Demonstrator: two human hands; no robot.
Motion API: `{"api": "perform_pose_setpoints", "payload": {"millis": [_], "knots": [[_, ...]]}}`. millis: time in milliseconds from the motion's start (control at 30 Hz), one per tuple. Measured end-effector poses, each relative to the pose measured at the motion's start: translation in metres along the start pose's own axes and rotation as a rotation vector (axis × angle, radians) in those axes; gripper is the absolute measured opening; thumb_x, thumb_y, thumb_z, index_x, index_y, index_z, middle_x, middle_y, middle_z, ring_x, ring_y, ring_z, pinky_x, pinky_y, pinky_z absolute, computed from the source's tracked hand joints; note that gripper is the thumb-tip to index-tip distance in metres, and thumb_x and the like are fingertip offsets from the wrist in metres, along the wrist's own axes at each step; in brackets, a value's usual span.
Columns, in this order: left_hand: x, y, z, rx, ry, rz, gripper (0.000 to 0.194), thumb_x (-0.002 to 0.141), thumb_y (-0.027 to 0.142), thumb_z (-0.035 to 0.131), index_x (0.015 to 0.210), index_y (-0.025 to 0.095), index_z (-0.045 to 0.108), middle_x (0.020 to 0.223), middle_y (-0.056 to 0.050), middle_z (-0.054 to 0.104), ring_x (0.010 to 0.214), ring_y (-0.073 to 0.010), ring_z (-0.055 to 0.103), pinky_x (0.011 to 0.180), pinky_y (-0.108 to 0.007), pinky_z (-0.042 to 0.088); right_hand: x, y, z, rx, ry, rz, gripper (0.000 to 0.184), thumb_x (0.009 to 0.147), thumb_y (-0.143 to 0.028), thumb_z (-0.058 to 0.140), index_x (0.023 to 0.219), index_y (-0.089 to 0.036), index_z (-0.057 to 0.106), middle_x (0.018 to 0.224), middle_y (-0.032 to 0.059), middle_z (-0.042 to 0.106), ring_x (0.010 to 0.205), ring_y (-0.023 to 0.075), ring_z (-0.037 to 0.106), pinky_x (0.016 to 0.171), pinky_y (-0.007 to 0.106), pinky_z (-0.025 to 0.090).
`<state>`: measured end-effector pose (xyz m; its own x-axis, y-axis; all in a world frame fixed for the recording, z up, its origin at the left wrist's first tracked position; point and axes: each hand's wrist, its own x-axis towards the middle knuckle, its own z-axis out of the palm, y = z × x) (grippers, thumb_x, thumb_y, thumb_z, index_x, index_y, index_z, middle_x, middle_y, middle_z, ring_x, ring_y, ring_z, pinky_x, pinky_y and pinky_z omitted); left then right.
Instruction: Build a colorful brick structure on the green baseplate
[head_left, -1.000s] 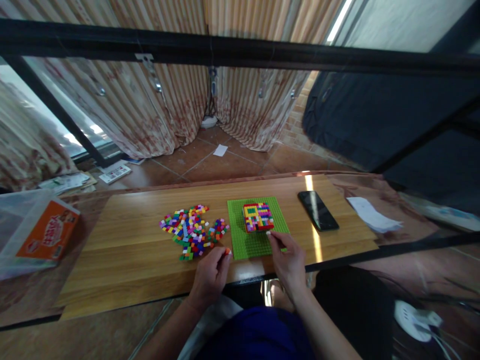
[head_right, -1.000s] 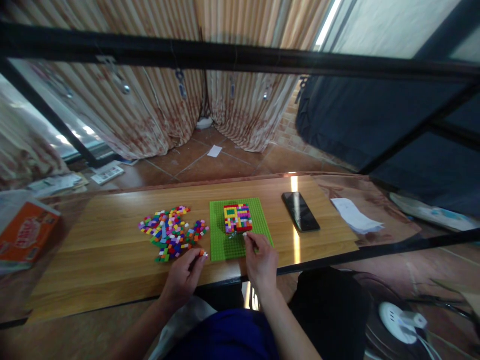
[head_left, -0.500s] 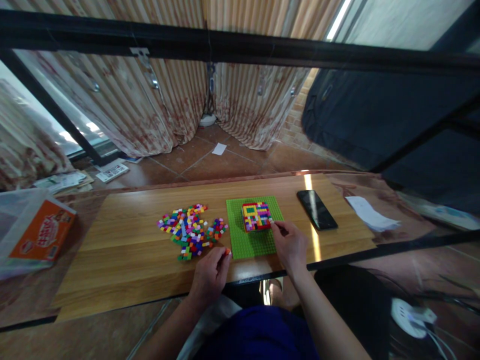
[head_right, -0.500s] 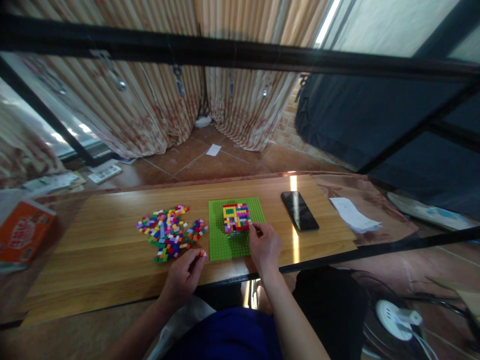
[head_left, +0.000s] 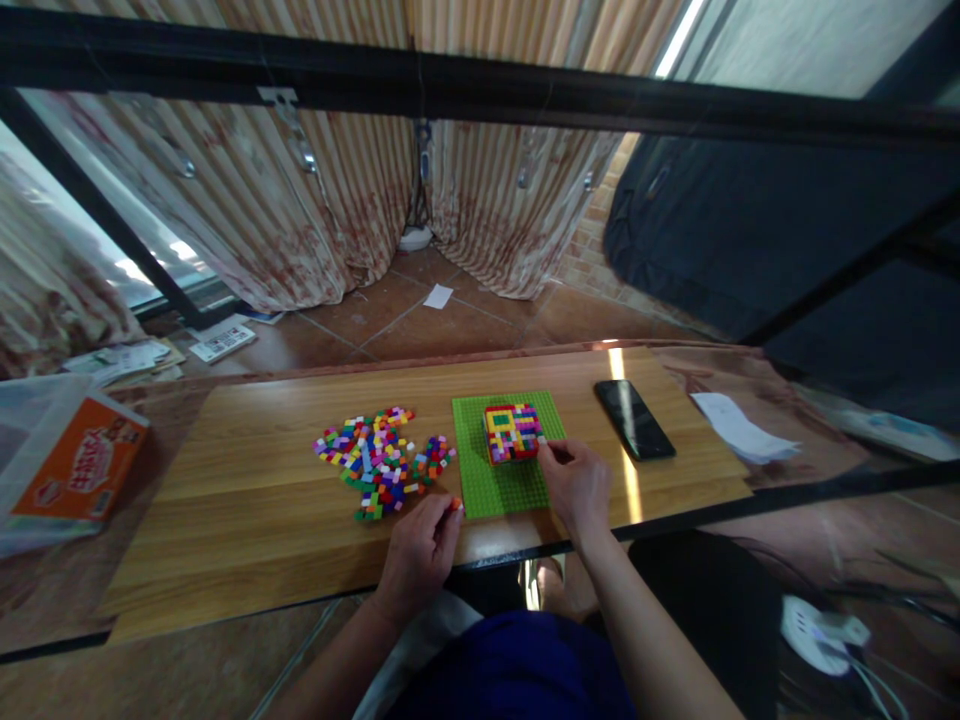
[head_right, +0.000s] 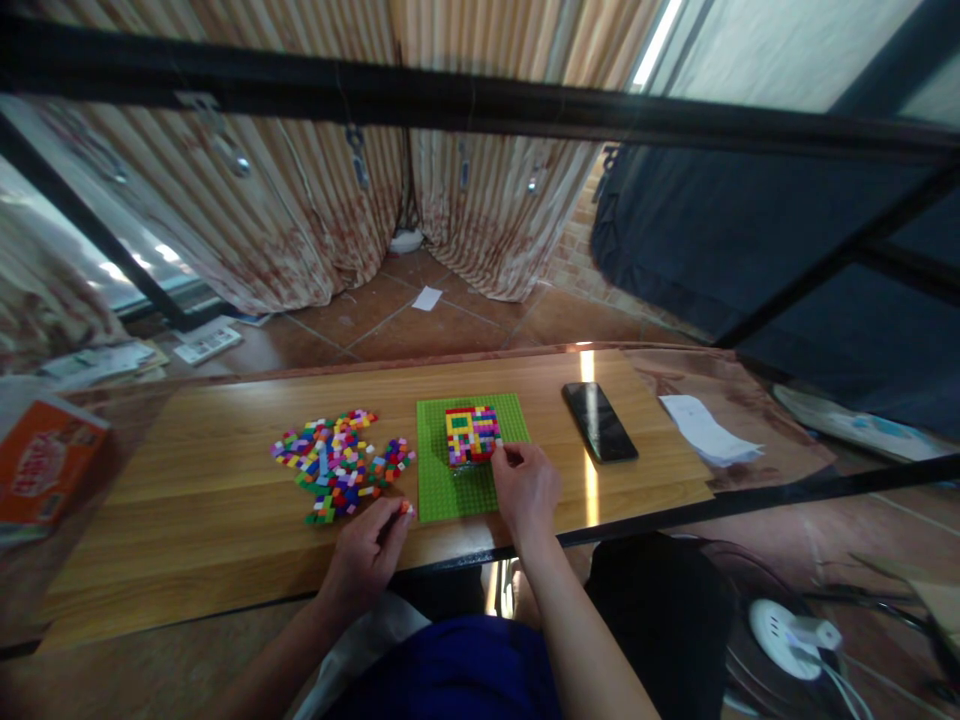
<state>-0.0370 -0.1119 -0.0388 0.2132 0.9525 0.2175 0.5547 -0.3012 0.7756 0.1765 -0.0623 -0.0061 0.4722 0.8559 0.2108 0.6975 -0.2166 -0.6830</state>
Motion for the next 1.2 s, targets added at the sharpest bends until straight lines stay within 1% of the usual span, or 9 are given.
{"api": "perform_pose_setpoints", "payload": {"millis": [200, 333, 567, 700, 767, 833, 933, 1100, 1200], "knots": [[0.000, 0.001, 0.000, 0.008, 0.013, 0.011, 0.017, 0.093, 0.028, 0.047, 0.088, 0.017, 0.059, 0.079, -0.003, 0.062, 0.073, -0.0146, 0.060, 0.067, -0.026, 0.046, 0.000, -0.004, 0.001, -0.029, -0.008, 0.050, 0.021, 0.077, -0.035, 0.060, 0.071, -0.019, 0.072, 0.073, 0.0060, 0.072, 0.068, 0.0216, 0.064, 0.062, 0.030, 0.040], [0.000, 0.001, 0.000, 0.007, 0.014, 0.017, 0.016, 0.093, 0.027, 0.046, 0.089, 0.018, 0.058, 0.079, -0.003, 0.062, 0.074, -0.0149, 0.061, 0.067, -0.026, 0.046, 0.000, -0.004, 0.001, 0.005, -0.009, 0.062, 0.021, 0.076, -0.036, 0.060, 0.071, -0.019, 0.073, 0.073, 0.0061, 0.072, 0.068, 0.0213, 0.065, 0.064, 0.030, 0.041], [0.001, 0.001, -0.002, -0.010, -0.017, 0.005, 0.016, 0.094, 0.029, 0.045, 0.090, 0.018, 0.057, 0.080, -0.003, 0.062, 0.075, -0.0150, 0.060, 0.069, -0.027, 0.045, -0.003, 0.012, -0.001, 0.181, -0.121, 0.063, 0.033, 0.080, -0.047, 0.058, 0.081, -0.018, 0.074, 0.076, 0.0071, 0.073, 0.068, 0.0209, 0.065, 0.063, 0.030, 0.043], [0.001, 0.003, -0.002, -0.019, -0.021, -0.007, 0.018, 0.094, 0.030, 0.045, 0.089, 0.018, 0.057, 0.079, -0.003, 0.061, 0.075, -0.0152, 0.060, 0.069, -0.027, 0.045, -0.016, 0.019, -0.001, 0.254, -0.037, 0.092, 0.036, 0.081, -0.047, 0.057, 0.087, -0.016, 0.073, 0.082, 0.0096, 0.073, 0.073, 0.0220, 0.065, 0.067, 0.032, 0.046], [0.001, 0.003, -0.002, -0.020, -0.013, -0.006, 0.019, 0.094, 0.030, 0.044, 0.088, 0.018, 0.057, 0.079, -0.004, 0.061, 0.074, -0.0153, 0.060, 0.068, -0.027, 0.046, -0.025, 0.018, -0.002, 0.284, 0.009, 0.099, 0.035, 0.083, -0.047, 0.056, 0.087, -0.016, 0.072, 0.082, 0.0097, 0.072, 0.074, 0.0218, 0.065, 0.069, 0.032, 0.047], [0.000, 0.003, -0.002, -0.017, -0.005, -0.005, 0.019, 0.094, 0.030, 0.044, 0.087, 0.019, 0.057, 0.080, -0.004, 0.062, 0.075, -0.0156, 0.060, 0.068, -0.027, 0.046, -0.035, 0.013, -0.002, 0.342, 0.016, 0.093, 0.033, 0.084, -0.045, 0.056, 0.087, -0.016, 0.071, 0.082, 0.0089, 0.071, 0.075, 0.0210, 0.064, 0.070, 0.032, 0.048], [0.000, 0.003, -0.001, -0.007, -0.008, 0.000, 0.018, 0.094, 0.029, 0.044, 0.087, 0.019, 0.058, 0.081, -0.005, 0.063, 0.076, -0.0161, 0.061, 0.069, -0.027, 0.047, -0.051, 0.003, 0.003, 0.433, -0.064, 0.038, 0.028, 0.085, -0.042, 0.056, 0.087, -0.017, 0.070, 0.085, 0.0077, 0.071, 0.078, 0.0198, 0.064, 0.072, 0.032, 0.051], [0.000, 0.001, -0.001, 0.003, -0.011, 0.033, 0.017, 0.093, 0.026, 0.045, 0.091, 0.019, 0.060, 0.087, -0.006, 0.066, 0.081, -0.0175, 0.063, 0.072, -0.028, 0.049, -0.076, -0.014, 0.016, 0.520, -0.399, -0.181, 0.019, 0.087, -0.031, 0.056, 0.096, -0.022, 0.070, 0.093, 0.0064, 0.069, 0.088, 0.0184, 0.064, 0.079, 0.032, 0.052], [0.000, 0.000, -0.001, 0.005, -0.014, 0.050, 0.016, 0.092, 0.023, 0.045, 0.095, 0.018, 0.060, 0.088, -0.006, 0.066, 0.083, -0.0178, 0.063, 0.074, -0.029, 0.049, -0.082, -0.021, 0.020, 0.535, -0.517, -0.278, 0.021, 0.088, -0.026, 0.056, 0.105, -0.025, 0.069, 0.096, 0.0052, 0.068, 0.091, 0.0172, 0.064, 0.082, 0.031, 0.052]]}}
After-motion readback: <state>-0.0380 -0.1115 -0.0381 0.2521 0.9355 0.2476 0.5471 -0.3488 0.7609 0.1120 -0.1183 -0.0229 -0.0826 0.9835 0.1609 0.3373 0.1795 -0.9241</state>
